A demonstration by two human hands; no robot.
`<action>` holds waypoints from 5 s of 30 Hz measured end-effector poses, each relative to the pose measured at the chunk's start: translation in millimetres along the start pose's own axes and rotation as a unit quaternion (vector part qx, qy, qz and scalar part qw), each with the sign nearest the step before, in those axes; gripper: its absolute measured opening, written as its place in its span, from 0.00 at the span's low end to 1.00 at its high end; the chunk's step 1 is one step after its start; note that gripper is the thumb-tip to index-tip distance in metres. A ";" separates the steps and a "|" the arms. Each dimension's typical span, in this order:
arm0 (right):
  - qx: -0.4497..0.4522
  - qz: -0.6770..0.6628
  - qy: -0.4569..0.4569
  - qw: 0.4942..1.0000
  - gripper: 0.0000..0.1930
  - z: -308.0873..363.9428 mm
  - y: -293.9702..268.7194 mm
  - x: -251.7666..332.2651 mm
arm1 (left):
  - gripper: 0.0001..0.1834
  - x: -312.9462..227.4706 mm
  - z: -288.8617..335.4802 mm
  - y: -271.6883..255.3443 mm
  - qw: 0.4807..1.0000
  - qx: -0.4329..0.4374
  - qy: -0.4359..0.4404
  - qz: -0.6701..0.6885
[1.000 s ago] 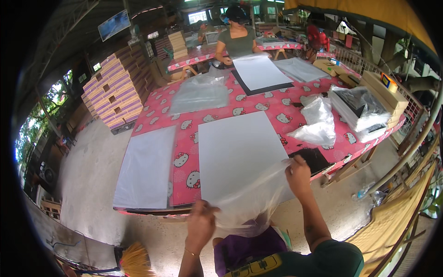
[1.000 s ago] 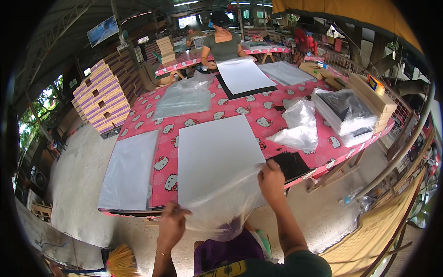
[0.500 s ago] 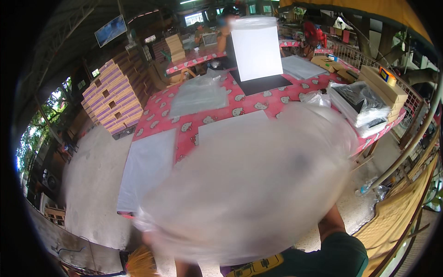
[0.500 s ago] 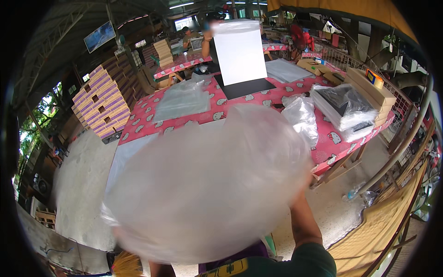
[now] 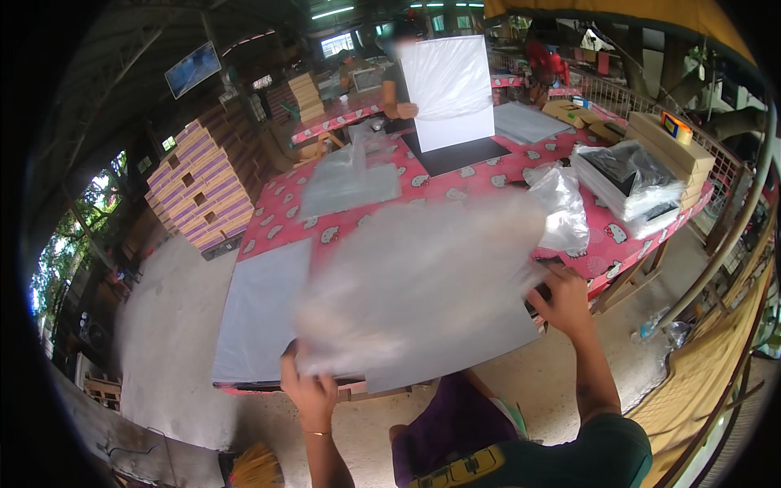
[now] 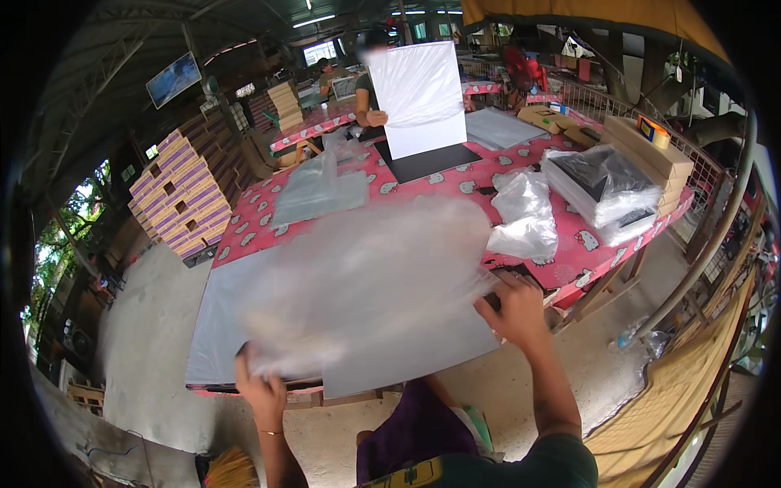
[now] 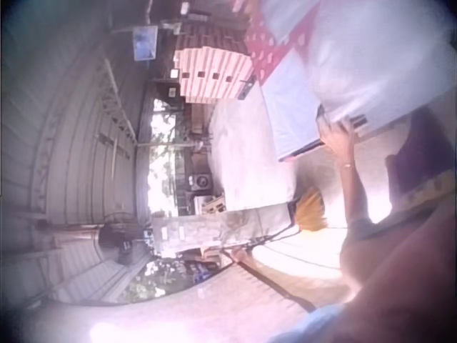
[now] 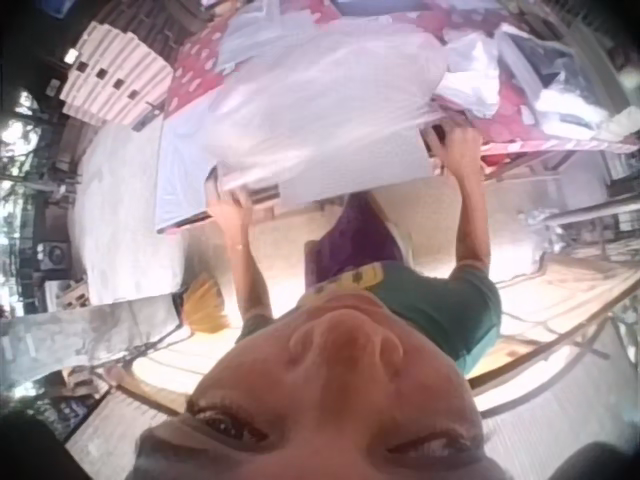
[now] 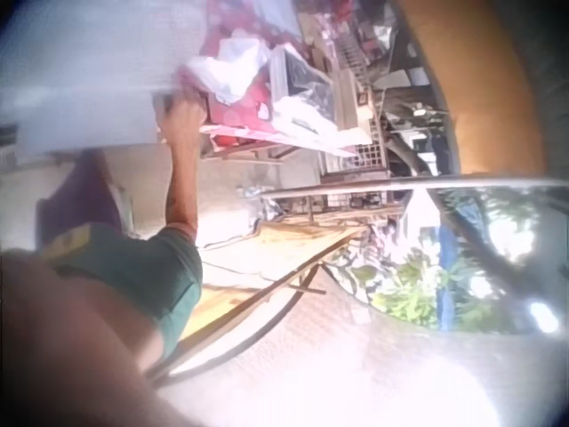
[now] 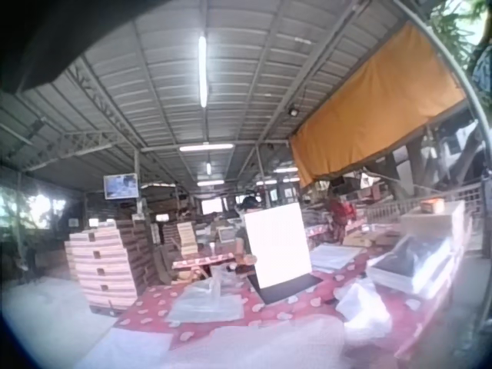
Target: The person places black and white illustration boards into individual clear plastic bags, folds the tops over, and stacks them on a table.
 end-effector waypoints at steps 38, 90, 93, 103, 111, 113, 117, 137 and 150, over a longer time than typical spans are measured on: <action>0.407 -0.534 0.122 0.731 0.16 30.9 83.1 9.6 | 0.20 20.0 28.4 -2.2 0.578 0.022 -0.338 0.743; -0.066 -0.465 0.396 0.789 0.19 144.4 80.6 -37.3 | 0.15 -16.2 155.7 61.9 0.700 0.196 -0.515 0.455; -0.080 -0.412 0.404 0.813 0.25 152.2 94.0 -42.4 | 0.24 -23.5 153.3 72.6 0.737 0.191 -0.516 0.393; -0.101 -0.380 0.381 0.837 0.17 139.5 83.5 -35.5 | 0.24 -23.3 133.8 55.3 0.856 0.209 -0.390 0.268; -0.043 -0.597 0.352 0.720 0.15 125.6 56.5 -57.9 | 0.20 -5.8 95.9 45.5 0.648 0.183 -0.449 0.588; 0.009 -0.620 0.346 0.704 0.20 86.1 27.8 -29.9 | 0.16 2.7 76.8 16.2 0.611 0.173 -0.434 0.639; 0.058 -0.785 0.149 0.599 0.27 4.5 -38.9 10.2 | 0.15 47.5 25.8 -20.0 0.525 -0.094 -0.322 0.783; -0.073 -0.787 0.306 0.530 0.15 -143.2 210.6 -69.7 | 0.10 150.9 -76.0 196.7 0.557 0.016 -0.425 0.713; -0.136 -0.697 0.046 0.703 0.16 -172.7 107.6 27.1 | 0.29 73.1 -137.1 48.8 0.864 -0.092 -0.208 0.449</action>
Point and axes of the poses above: each hand's wrist, its own z-axis away from the middle knuckle, its own y-axis out of the palm, x = y × z, the point moved 4 cm from there along -z, towards the middle knuckle, and after that the axes turned 12 degrees about -z, right-handed, at the moved point
